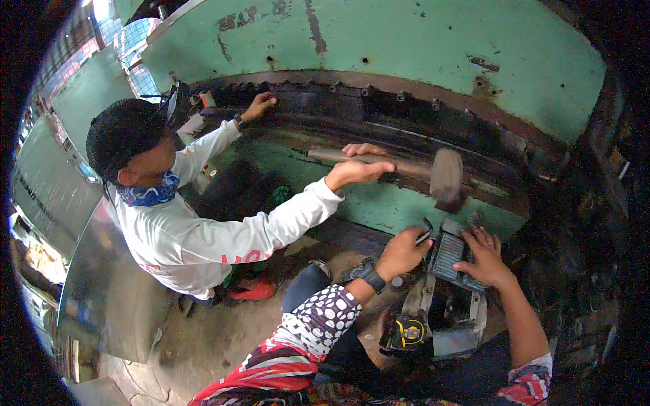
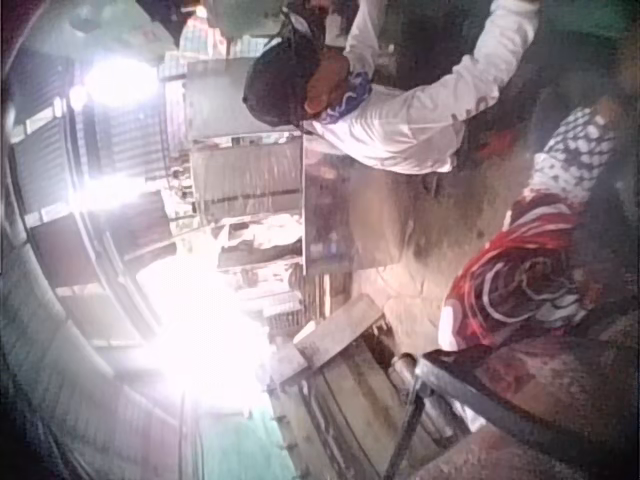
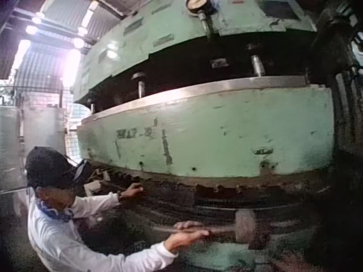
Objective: The person works on a large green machine with a coworker. They use a tape measure to measure a section of the machine and then use a wrench to tighten bolts on a metal component.
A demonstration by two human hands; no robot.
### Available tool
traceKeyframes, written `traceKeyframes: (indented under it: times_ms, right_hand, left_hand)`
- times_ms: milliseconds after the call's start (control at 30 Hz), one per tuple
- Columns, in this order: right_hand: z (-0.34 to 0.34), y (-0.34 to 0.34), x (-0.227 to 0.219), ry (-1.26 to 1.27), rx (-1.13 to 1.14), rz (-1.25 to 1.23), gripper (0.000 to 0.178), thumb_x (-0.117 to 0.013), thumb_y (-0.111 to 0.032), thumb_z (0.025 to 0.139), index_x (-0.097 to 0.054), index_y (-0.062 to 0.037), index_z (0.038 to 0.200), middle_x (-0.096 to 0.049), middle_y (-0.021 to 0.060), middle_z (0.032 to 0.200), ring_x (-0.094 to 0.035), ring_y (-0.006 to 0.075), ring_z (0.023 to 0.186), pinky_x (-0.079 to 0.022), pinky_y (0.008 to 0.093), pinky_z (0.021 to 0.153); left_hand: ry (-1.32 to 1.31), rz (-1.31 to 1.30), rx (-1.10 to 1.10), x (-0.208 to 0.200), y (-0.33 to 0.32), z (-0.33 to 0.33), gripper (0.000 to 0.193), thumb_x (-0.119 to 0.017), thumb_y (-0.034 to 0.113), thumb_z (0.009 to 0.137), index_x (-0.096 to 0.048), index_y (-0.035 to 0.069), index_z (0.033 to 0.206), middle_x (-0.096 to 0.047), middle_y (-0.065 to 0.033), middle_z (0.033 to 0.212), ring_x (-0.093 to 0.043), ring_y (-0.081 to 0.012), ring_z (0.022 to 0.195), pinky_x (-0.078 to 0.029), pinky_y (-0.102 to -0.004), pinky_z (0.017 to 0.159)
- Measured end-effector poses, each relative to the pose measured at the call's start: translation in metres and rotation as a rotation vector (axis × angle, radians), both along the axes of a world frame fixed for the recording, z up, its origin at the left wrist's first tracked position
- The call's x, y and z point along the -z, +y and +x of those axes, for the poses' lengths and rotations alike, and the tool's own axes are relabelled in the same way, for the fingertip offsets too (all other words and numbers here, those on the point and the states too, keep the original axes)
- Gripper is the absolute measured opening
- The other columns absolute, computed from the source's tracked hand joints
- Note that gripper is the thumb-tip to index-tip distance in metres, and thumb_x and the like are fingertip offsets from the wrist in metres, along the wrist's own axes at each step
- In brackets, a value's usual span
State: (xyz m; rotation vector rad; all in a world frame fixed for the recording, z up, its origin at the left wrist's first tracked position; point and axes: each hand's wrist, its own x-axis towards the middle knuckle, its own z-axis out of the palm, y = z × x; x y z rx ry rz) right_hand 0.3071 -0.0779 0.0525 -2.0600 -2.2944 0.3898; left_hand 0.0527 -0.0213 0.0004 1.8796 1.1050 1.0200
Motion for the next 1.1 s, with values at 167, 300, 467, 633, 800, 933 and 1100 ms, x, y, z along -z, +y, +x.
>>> traceKeyframes:
  times_ms: [167,300,467,633,800,933,1100]
  right_hand:
    - [-0.005,0.001,-0.006,-0.037,-0.012,0.003,0.1,-0.072,-0.062,0.077,-0.033,-0.0148,0.155,-0.024,0.0213,0.161,-0.014,0.0393,0.151,-0.004,0.0575,0.12]
    - [-0.011,0.004,-0.014,-0.036,-0.009,0.028,0.1,-0.073,-0.062,0.076,-0.033,-0.0156,0.155,-0.026,0.0211,0.161,-0.015,0.0389,0.151,-0.005,0.0574,0.12]
    - [-0.015,0.003,-0.021,-0.018,-0.02,0.036,0.1,-0.074,-0.06,0.075,-0.033,-0.0152,0.155,-0.026,0.0207,0.161,-0.016,0.0384,0.151,-0.006,0.0571,0.12]
    - [-0.02,0.001,-0.028,-0.009,0.012,0.008,0.1,-0.075,-0.059,0.075,-0.033,-0.015,0.154,-0.026,0.0201,0.161,-0.015,0.0396,0.151,-0.007,0.0575,0.12]
    - [-0.011,0.002,-0.019,-0.002,0.007,0.016,0.099,-0.074,-0.06,0.075,-0.034,-0.0154,0.154,-0.026,0.0196,0.161,-0.015,0.0401,0.151,-0.006,0.057,0.12]
    - [-0.012,0.002,-0.015,-0.035,0.016,0.036,0.099,-0.074,-0.06,0.075,-0.034,-0.0154,0.154,-0.025,0.0197,0.161,-0.015,0.0404,0.151,-0.006,0.0573,0.12]
    - [-0.009,0.004,-0.014,-0.03,-0.004,0.033,0.099,-0.072,-0.063,0.075,-0.034,-0.0157,0.154,-0.026,0.0202,0.161,-0.016,0.0409,0.151,-0.007,0.0585,0.119]
  left_hand:
    - [0.012,0.036,0.003,0.003,0.005,0.001,0.033,-0.066,0.027,0.091,-0.063,0.0,0.109,-0.065,-0.0253,0.104,-0.063,-0.0441,0.098,-0.05,-0.049,0.082]
    - [0.045,0.025,0.01,-0.006,0.009,0.0,0.033,-0.067,0.027,0.09,-0.063,0.0,0.109,-0.065,-0.0257,0.103,-0.063,-0.0444,0.098,-0.05,-0.049,0.082]
    - [-0.003,0.031,0.027,-0.007,0.008,-0.002,0.032,-0.067,0.027,0.091,-0.063,0.0,0.108,-0.064,-0.0263,0.104,-0.062,-0.0446,0.099,-0.05,-0.0487,0.082]
    - [0.016,0.006,0.042,-0.008,0.01,0.0,0.03,-0.067,0.025,0.091,-0.064,0.0,0.107,-0.065,-0.0264,0.105,-0.063,-0.0445,0.098,-0.051,-0.0485,0.082]
    - [0.051,-0.002,0.024,-0.021,0.004,-0.002,0.03,-0.067,0.024,0.091,-0.064,-0.002,0.107,-0.065,-0.0269,0.105,-0.063,-0.0451,0.097,-0.051,-0.0484,0.081]
    - [0.026,0.066,-0.014,-0.014,0.004,-0.002,0.031,-0.067,0.024,0.091,-0.064,-0.002,0.107,-0.065,-0.0271,0.105,-0.063,-0.0453,0.098,-0.051,-0.0483,0.082]
    - [-0.043,0.072,0.028,-0.004,0.007,0.001,0.032,-0.066,0.026,0.091,-0.063,-0.002,0.106,-0.064,-0.028,0.106,-0.062,-0.0463,0.099,-0.051,-0.0488,0.081]
